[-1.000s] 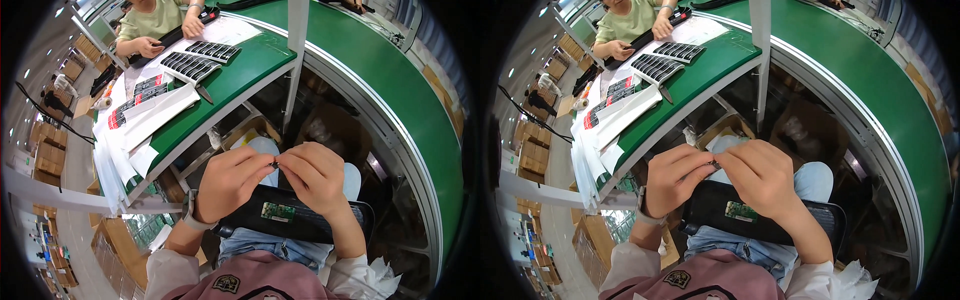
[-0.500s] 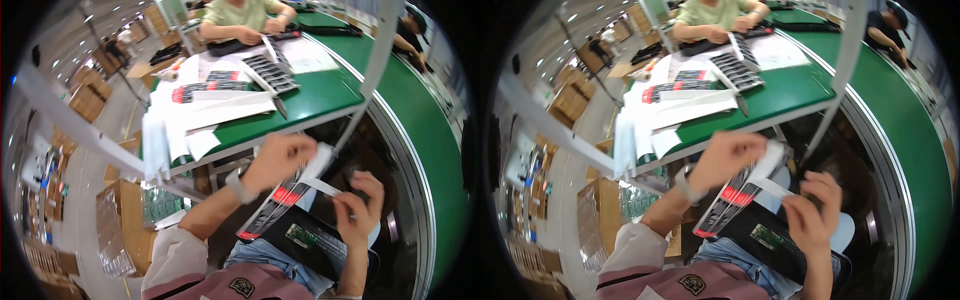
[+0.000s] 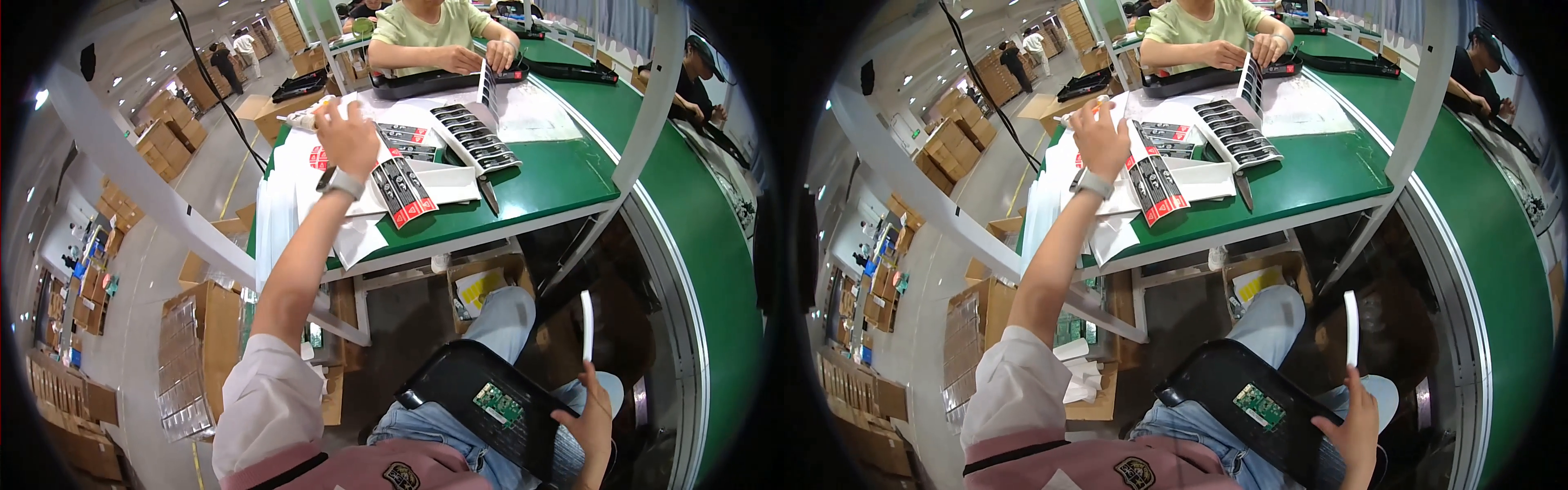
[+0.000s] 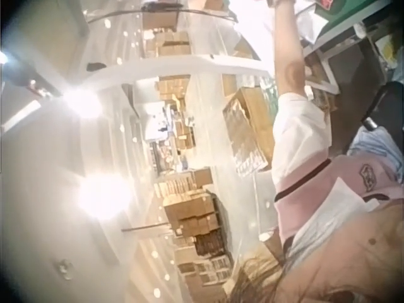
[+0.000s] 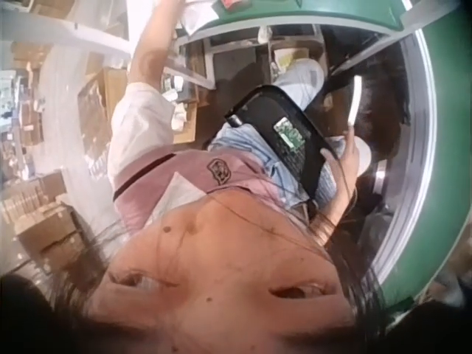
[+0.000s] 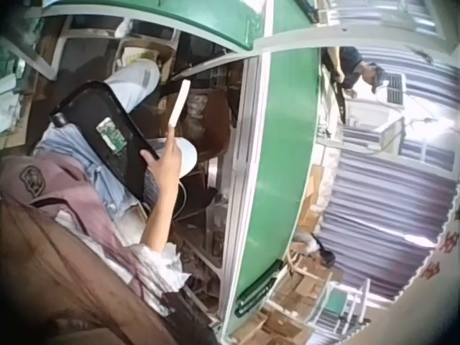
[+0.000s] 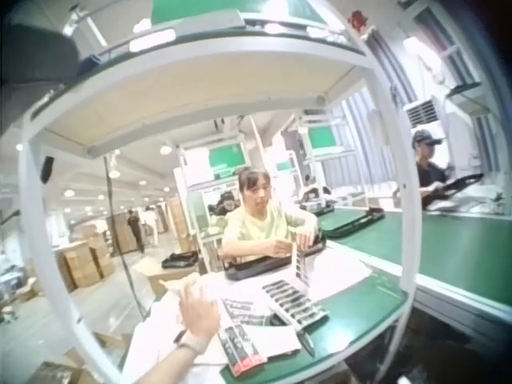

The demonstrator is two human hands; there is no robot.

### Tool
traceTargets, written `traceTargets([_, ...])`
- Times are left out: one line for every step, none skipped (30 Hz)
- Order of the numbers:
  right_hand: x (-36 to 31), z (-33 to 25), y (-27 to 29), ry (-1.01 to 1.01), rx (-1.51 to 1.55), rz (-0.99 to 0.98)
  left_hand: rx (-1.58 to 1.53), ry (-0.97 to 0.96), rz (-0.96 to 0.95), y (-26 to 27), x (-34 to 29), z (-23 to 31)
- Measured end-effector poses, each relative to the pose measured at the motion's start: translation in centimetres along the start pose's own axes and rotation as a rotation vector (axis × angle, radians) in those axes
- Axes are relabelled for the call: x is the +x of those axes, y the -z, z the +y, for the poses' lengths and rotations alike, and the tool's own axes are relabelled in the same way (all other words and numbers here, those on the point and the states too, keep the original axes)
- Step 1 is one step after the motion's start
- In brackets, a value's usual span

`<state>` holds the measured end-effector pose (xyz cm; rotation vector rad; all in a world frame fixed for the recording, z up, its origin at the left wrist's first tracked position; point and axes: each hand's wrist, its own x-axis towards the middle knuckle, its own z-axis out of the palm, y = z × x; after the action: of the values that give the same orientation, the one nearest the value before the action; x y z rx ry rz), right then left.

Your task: Applying warning and informational stickers to black plastic components on a factory assembly line.

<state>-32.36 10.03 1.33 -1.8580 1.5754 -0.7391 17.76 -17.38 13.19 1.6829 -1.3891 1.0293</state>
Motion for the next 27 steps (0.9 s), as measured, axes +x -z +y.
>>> traceTargets([-0.6,1.1,-0.3,-0.014,-0.269,-0.071,-0.235,-0.095,0.036,1.9,-0.9,1.6])
traceTargets([-1.1,2.2,-0.6,0.006,-0.516,-0.144,-0.454,-0.148,-0.020,3.8,-2.2,3.4])
traceTargets([-1.4,3.2,-0.9,-0.030,-0.537,-0.142,-0.675,-0.197,-0.107,6.0,-4.3,5.2])
traceTargets([-1.5,4.0,-1.3,-0.088,-0.508,-0.122,-0.699,-0.269,-0.159,8.2,-6.5,7.3])
traceTargets([-1.7,4.6,-1.6,-0.145,-0.481,-0.103,-0.754,-0.352,-0.297,10.3,-8.7,8.8])
traceTargets([-2.0,4.9,-1.8,-0.023,-0.570,-0.028,-0.747,-0.469,-0.329,11.8,-10.5,10.4])
traceTargets([-2.2,5.0,-1.8,-0.029,-0.571,-0.029,-0.714,-0.596,-0.426,13.1,-12.1,11.5])
traceTargets([-2.4,4.8,-1.6,0.049,-0.556,0.054,-0.719,-0.552,-0.510,13.9,-13.6,13.0])
traceTargets([-2.6,4.5,-1.2,0.136,-0.520,0.121,-0.821,-0.481,-0.587,14.3,-14.7,14.0])
traceTargets([-2.9,4.0,-0.6,0.195,-0.538,0.209,-0.836,-0.446,-0.667,14.5,-15.5,14.7])
traceTargets([-2.9,3.5,0.0,0.211,-0.539,0.256,-0.824,-0.406,-0.837,14.6,-16.2,15.2])
traceTargets([-3.0,2.9,0.7,0.269,-0.549,0.344,-0.856,-0.413,-0.754,14.7,-16.6,15.4])
traceTargets([-3.0,2.3,1.2,0.321,-0.549,0.400,-0.861,-0.368,-1.020,14.7,-17.0,15.6])
traceTargets([-3.0,1.8,1.6,0.412,-0.579,0.463,-0.857,-0.323,-1.290,14.6,-17.4,15.8])
traceTargets([-3.0,1.3,1.8,0.383,-0.588,0.464,-0.874,-0.341,-1.307,14.7,-17.9,15.7])
traceTargets([-2.9,0.8,1.8,0.439,-0.636,0.527,-0.937,-0.325,-1.244,14.7,-18.3,15.4])
traceTargets([-3.2,0.4,1.8,0.497,-0.672,0.592,-1.010,-0.309,-1.233,15.0,-18.8,15.1])
traceTargets([-3.3,0.0,1.5,0.347,-0.659,0.536,-1.010,-0.363,-1.106,15.1,-19.3,14.8])
traceTargets([-3.7,-0.4,1.3,0.299,-0.620,0.486,-1.008,-0.394,-1.091,15.2,-19.8,14.6])
traceTargets([-4.0,-0.7,1.4,0.181,-0.574,0.424,-1.060,-0.336,-1.103,15.5,-20.2,14.2])
traceTargets([-4.4,-1.0,1.5,0.156,-0.510,0.373,-1.097,-0.244,-1.199,15.8,-20.6,13.8])
traceTargets([-4.8,-1.5,1.6,0.128,-0.350,0.361,-1.150,-0.245,-1.144,16.3,-21.1,13.6])
traceTargets([-5.1,-2.0,1.5,0.051,-0.186,0.340,-1.186,-0.226,-1.097,16.6,-21.3,13.4])
traceTargets([-5.4,-2.8,1.5,0.084,-0.189,0.361,-1.213,-0.165,-1.150,17.1,-21.4,13.2])
traceTargets([-5.3,-3.7,1.5,0.139,-0.060,0.358,-1.286,-0.067,-1.156,17.5,-21.5,13.0])
traceTargets([-5.0,-4.6,1.1,0.185,0.099,0.354,-1.348,0.018,-1.161,17.7,-21.6,12.9])
traceTargets([-4.7,-5.6,0.1,0.197,0.268,0.428,-1.423,0.086,-1.147,18.0,-21.7,12.8])
